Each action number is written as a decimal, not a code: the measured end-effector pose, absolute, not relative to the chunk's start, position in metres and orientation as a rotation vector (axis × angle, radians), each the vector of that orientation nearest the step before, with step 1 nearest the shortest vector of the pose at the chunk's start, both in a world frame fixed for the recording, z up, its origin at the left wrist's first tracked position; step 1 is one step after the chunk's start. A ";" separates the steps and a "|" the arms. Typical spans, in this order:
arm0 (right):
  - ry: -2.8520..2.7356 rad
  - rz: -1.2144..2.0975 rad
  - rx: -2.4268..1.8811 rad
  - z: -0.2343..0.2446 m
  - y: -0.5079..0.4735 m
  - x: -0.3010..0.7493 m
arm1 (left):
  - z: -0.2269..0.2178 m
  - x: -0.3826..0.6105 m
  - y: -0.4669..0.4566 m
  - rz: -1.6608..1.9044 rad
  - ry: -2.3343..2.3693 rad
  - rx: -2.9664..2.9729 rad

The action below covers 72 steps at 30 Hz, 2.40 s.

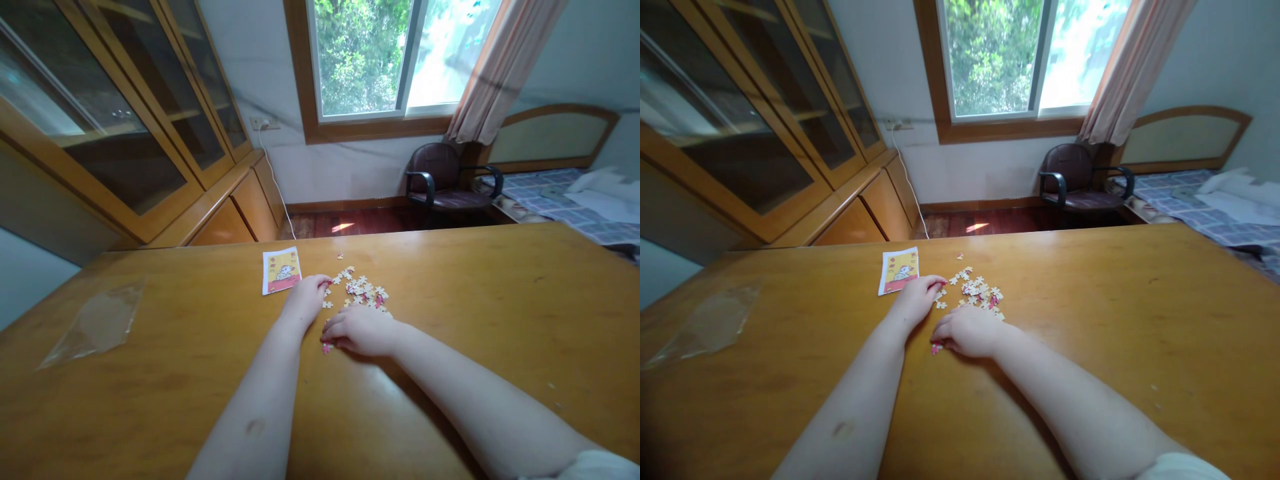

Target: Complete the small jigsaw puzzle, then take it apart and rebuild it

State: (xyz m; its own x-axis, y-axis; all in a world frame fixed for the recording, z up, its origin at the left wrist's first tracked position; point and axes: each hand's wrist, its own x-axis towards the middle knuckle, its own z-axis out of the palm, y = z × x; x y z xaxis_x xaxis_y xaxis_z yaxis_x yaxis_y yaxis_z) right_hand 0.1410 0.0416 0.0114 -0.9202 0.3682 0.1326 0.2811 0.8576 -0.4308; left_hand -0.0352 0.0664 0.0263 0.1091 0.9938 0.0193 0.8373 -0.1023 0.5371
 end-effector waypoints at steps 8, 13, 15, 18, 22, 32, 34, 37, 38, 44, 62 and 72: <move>-2.906 0.457 -0.778 0.020 0.052 0.148 | 0.026 -0.035 0.068 0.647 1.818 1.893; -2.853 0.542 -0.685 0.023 0.046 0.147 | 0.022 -0.037 0.069 0.666 1.793 1.864; -2.863 0.602 -0.579 0.019 0.043 0.144 | 0.020 -0.036 0.068 0.643 1.776 1.863; -2.891 0.607 -0.537 0.015 0.041 0.140 | 0.019 -0.034 0.068 0.616 1.769 1.881; -2.906 0.647 -0.649 0.017 0.042 0.139 | 0.019 -0.031 0.066 0.599 1.734 1.936; -2.522 0.670 -0.975 0.007 0.075 0.161 | 0.026 -0.029 0.062 0.537 1.680 1.987; -2.387 0.720 -1.065 0.004 0.082 0.167 | 0.027 -0.028 0.061 0.535 1.675 1.984; -2.262 0.764 -1.219 0.000 0.089 0.172 | 0.026 -0.025 0.061 0.511 1.712 1.972; -2.237 0.762 -1.266 -0.001 0.091 0.172 | 0.026 -0.025 0.061 0.495 1.728 1.974; -2.199 0.650 -1.265 -0.005 0.094 0.171 | 0.021 -0.023 0.062 0.526 1.647 2.052; -2.161 0.585 -1.224 0.005 0.086 0.169 | 0.016 -0.019 0.062 0.818 1.487 1.738; -2.105 0.544 -1.310 -0.001 0.092 0.173 | 0.016 -0.020 0.062 0.812 1.344 1.670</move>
State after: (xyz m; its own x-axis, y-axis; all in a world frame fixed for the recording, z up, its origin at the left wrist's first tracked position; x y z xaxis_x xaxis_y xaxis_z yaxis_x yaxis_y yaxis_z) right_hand 0.1729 0.0917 -0.0011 -0.3379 0.9021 0.2684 0.6591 0.4303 -0.6168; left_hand -0.0197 0.0623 0.0164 0.2206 0.9753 -0.0118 0.4436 -0.0896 0.8917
